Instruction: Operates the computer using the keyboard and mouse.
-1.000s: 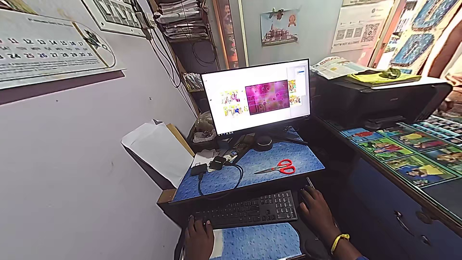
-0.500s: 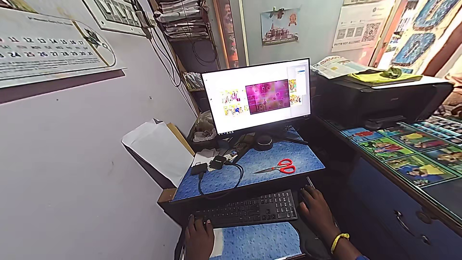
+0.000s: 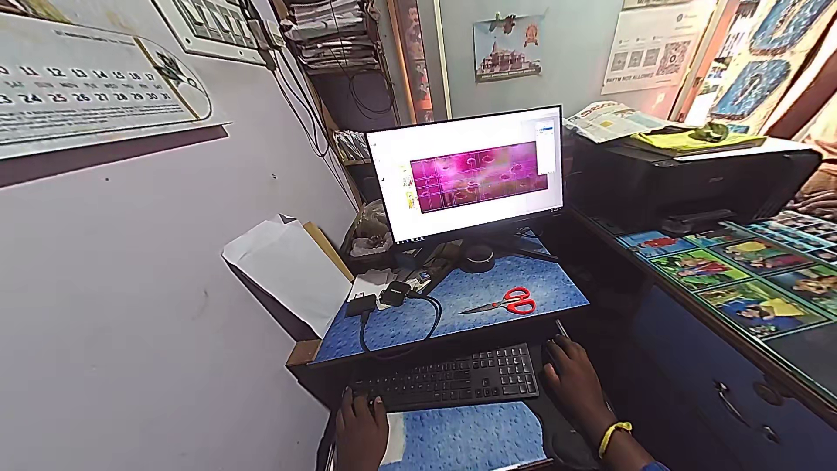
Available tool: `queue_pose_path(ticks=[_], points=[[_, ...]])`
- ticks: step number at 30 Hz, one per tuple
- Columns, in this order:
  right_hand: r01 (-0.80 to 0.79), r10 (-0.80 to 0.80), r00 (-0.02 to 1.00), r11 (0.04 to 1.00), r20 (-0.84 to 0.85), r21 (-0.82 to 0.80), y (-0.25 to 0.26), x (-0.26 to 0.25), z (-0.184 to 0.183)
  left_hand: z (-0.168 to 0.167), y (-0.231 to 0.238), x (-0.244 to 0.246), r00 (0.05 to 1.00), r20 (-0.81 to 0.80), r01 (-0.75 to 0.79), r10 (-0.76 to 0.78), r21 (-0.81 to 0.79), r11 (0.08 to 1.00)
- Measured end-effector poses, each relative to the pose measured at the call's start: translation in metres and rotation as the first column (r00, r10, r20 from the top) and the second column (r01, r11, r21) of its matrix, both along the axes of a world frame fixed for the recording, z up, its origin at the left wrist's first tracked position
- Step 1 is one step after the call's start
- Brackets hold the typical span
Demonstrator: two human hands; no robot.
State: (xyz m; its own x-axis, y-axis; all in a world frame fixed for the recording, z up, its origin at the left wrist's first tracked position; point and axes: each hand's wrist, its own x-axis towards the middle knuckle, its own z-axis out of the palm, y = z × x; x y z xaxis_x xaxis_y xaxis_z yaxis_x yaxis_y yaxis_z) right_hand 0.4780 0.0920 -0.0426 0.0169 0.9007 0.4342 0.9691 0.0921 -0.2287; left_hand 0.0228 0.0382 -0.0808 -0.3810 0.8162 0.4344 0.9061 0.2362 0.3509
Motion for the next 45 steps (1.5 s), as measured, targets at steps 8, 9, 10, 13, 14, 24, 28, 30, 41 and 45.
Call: queue_pose_path(ticks=[8,9,10,13,14,24,28,30,41,45], points=[[0.003,-0.003,1.0,1.0,-0.013,0.005,-0.002,-0.002,0.004,0.002,-0.001,0.001,1.0,0.001,-0.002,0.002,-0.014,1.0],[0.008,-0.008,1.0,1.0,-0.013,0.002,-0.002,-0.003,0.005,0.002,-0.001,0.001,1.0,-0.003,-0.001,0.001,-0.014,1.0],[0.011,-0.011,1.0,1.0,-0.014,0.0,-0.002,-0.003,0.006,0.002,-0.001,0.001,1.0,-0.011,-0.005,0.005,-0.012,1.0],[0.033,-0.033,0.999,0.999,-0.017,-0.004,-0.002,-0.003,0.006,0.001,0.0,0.0,1.0,-0.016,-0.01,0.01,-0.003,1.0],[0.04,-0.04,0.999,0.999,-0.02,-0.014,-0.002,-0.003,0.007,0.001,0.0,0.0,1.0,-0.018,-0.01,0.01,-0.002,1.0],[0.063,-0.063,0.998,0.998,-0.024,0.004,-0.002,-0.004,0.007,0.002,0.0,0.001,1.0,-0.017,-0.01,0.01,-0.001,1.0],[0.065,-0.064,0.998,0.998,-0.018,0.021,-0.001,-0.003,0.004,0.0,0.001,0.001,1.0,-0.017,-0.011,0.011,-0.001,1.0],[0.065,-0.064,0.998,0.996,-0.017,0.062,0.001,-0.002,0.0,-0.001,0.001,0.0,1.0,-0.02,-0.011,0.011,-0.005,1.0],[-0.034,0.034,0.999,0.999,-0.008,0.0,0.002,0.001,-0.002,0.0,0.0,0.0,0.998,0.061,-0.007,0.006,0.017,1.0],[-0.04,0.04,0.999,0.999,-0.015,0.005,0.001,0.001,-0.002,-0.002,0.0,0.0,0.999,0.04,-0.003,0.003,0.02,1.0]])
